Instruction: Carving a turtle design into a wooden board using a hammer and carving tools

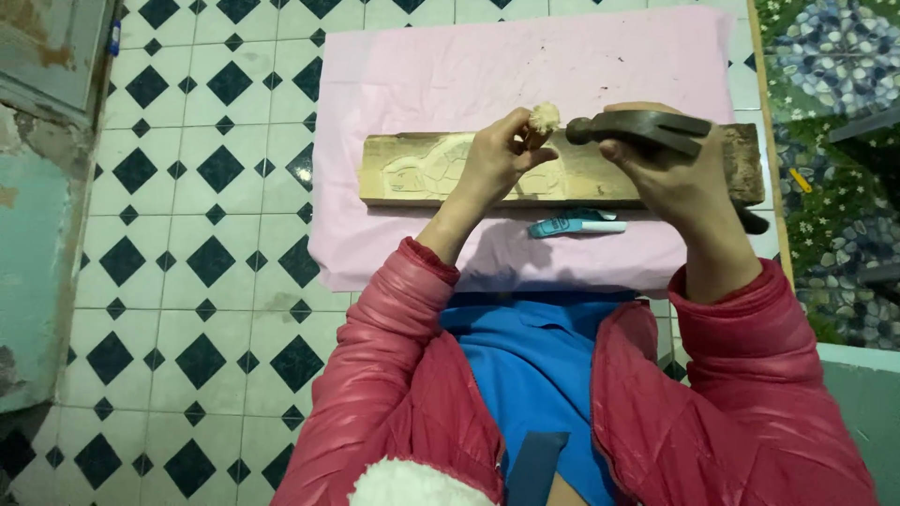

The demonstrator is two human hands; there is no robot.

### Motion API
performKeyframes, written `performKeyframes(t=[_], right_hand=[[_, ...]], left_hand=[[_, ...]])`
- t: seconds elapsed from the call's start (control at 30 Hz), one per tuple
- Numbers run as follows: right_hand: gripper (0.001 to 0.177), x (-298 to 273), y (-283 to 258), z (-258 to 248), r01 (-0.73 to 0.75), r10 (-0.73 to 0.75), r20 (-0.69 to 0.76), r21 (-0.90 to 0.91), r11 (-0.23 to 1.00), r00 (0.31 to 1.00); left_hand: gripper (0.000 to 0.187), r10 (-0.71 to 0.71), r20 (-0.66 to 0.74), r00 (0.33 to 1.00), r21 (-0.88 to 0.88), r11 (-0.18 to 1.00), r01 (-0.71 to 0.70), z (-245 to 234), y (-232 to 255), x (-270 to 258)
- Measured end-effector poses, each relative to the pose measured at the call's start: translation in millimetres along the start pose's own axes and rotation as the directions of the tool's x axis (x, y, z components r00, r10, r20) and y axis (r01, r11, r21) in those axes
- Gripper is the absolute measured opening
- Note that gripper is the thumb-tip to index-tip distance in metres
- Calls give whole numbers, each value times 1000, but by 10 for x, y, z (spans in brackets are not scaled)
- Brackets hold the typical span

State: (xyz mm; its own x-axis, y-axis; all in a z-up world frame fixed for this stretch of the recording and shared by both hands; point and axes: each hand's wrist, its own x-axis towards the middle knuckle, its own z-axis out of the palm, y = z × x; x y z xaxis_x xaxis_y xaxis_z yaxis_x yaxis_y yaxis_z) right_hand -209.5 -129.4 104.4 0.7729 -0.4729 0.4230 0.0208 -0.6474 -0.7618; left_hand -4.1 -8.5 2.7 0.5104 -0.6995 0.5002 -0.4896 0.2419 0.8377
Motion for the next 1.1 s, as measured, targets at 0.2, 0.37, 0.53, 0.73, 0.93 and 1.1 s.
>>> performKeyframes(t=[0.2, 0.37, 0.53, 0.73, 0.93, 1.1], right_hand=[[31, 142, -485, 10, 46, -45, -11, 67, 997, 999], [32, 276, -696, -18, 166, -164, 126, -4, 986, 978], [38, 265, -546, 6, 250, -257, 74, 94, 964, 964], [31, 150, -358, 105, -48, 36, 173, 66, 997, 984], [31, -321, 130, 179, -108, 106, 45, 47, 993, 993], [36, -613, 349, 359, -197, 199, 15, 225, 954, 980]], left_hand=[[42, 57, 72, 996, 158, 985, -68, 42, 105, 64], [43, -36, 205, 978, 272, 962, -22, -14, 132, 76], [43, -45, 210, 977, 308, 951, -22, -25, 134, 79], [59, -244, 194, 950, 316, 932, 175, -218, -166, 51], [28, -87, 185, 979, 66, 995, 76, -643, 137, -194], [27, -92, 195, 977, -32, 994, 100, -1009, 212, -232]])
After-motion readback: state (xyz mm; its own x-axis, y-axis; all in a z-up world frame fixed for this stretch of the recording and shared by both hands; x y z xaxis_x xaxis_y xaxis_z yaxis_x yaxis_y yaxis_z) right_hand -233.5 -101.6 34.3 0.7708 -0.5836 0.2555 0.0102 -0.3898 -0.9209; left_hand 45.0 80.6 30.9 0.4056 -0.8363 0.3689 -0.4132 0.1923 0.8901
